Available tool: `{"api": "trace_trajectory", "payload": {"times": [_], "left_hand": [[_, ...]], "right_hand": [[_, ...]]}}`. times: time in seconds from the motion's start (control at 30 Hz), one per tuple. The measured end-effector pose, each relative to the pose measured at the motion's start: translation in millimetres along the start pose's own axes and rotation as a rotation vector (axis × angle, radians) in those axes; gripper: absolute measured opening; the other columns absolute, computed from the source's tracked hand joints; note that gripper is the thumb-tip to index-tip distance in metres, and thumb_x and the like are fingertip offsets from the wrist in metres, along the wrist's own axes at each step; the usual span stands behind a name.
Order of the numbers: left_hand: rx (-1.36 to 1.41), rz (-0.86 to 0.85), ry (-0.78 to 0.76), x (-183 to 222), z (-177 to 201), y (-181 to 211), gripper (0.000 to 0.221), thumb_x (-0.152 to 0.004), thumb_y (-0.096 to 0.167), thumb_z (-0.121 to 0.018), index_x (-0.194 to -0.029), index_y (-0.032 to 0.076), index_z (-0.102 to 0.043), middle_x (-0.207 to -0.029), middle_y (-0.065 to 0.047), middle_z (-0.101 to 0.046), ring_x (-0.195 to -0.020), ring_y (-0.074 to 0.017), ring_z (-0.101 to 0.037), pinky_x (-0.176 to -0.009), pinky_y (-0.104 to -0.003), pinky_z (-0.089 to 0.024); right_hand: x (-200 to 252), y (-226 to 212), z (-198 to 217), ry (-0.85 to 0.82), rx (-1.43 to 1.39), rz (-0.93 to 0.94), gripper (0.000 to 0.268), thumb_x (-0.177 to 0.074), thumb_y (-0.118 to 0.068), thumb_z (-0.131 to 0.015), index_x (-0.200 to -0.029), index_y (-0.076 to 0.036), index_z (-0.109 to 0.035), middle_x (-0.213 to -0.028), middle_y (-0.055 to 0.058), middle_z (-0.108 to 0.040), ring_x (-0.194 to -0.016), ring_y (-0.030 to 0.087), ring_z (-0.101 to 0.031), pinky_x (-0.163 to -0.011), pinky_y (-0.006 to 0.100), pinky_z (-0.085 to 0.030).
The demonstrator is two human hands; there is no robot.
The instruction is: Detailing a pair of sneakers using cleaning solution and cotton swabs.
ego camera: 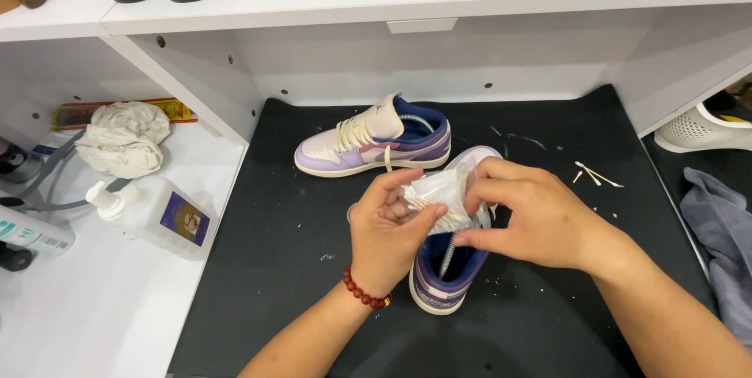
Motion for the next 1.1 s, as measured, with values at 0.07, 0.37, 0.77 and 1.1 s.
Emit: {"api": "trace_trajectory", "payload": {"times": [0.07,0.37,0.77,1.1], "left_hand": [[-0.020,0.022,0.009,-1,1,-1,0.047,-0.089,-0.013,-0.073,-0.132,-0.006,-0.055,-0.116,-0.020,-0.071,-0.104,-0.0189,-0.073,-0.086,-0.031,-0.063],[-0.078,-0.005,0.057,-4,5,8,0.055,-0.089,-0.012,-0.072,-0.140,-0.004,-0.051,-0.117,-0.019,-0.071,-0.106,-0.0174,-0.073,-0.088,-0.028,-0.061],[-0.034,0.068,0.102,-1,12,2,0.052,-0.085,-0.010,-0.076,-0.133,-0.004,-0.057,-0.106,-0.017,-0.076,-0.094,-0.0138,-0.074,-0.078,-0.024,-0.060],[0.005,0.010,0.138,-4,25,25,0.055,-0.084,-0.009,-0.076,-0.134,-0.004,-0.054,-0.117,-0.017,-0.072,-0.103,-0.0160,-0.072,-0.086,-0.028,-0.060]], "right_hand": [[1,6,-3,-0.007,-0.012,-0.005,0.027,-0.072,-0.022,-0.089,-0.079,-0.005,-0.069,-0.081,0.004,-0.065,-0.070,0.016,-0.065,-0.059,0.030,-0.051],[1,13,5,0.133,-0.141,-0.107,0.019,-0.074,-0.001,-0.073,-0.092,-0.001,-0.074,-0.096,0.005,-0.070,-0.074,0.013,-0.068,-0.059,0.026,-0.053],[7,14,6,0.253,-0.147,-0.090,0.017,-0.086,-0.006,-0.068,-0.100,-0.001,-0.075,-0.090,0.005,-0.077,-0.071,0.012,-0.073,-0.062,0.025,-0.055],[11,5,29,0.311,-0.147,-0.099,0.011,-0.080,-0.006,-0.077,-0.090,-0.001,-0.076,-0.104,0.006,-0.073,-0.072,0.010,-0.067,-0.061,0.024,-0.053]]}}
Point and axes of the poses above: each hand's wrist, its own x-axis away from the middle knuckle, its own z-axis out of the back of the hand, y = z × x, the point moved 7 cm from there along -x, towards the middle knuckle
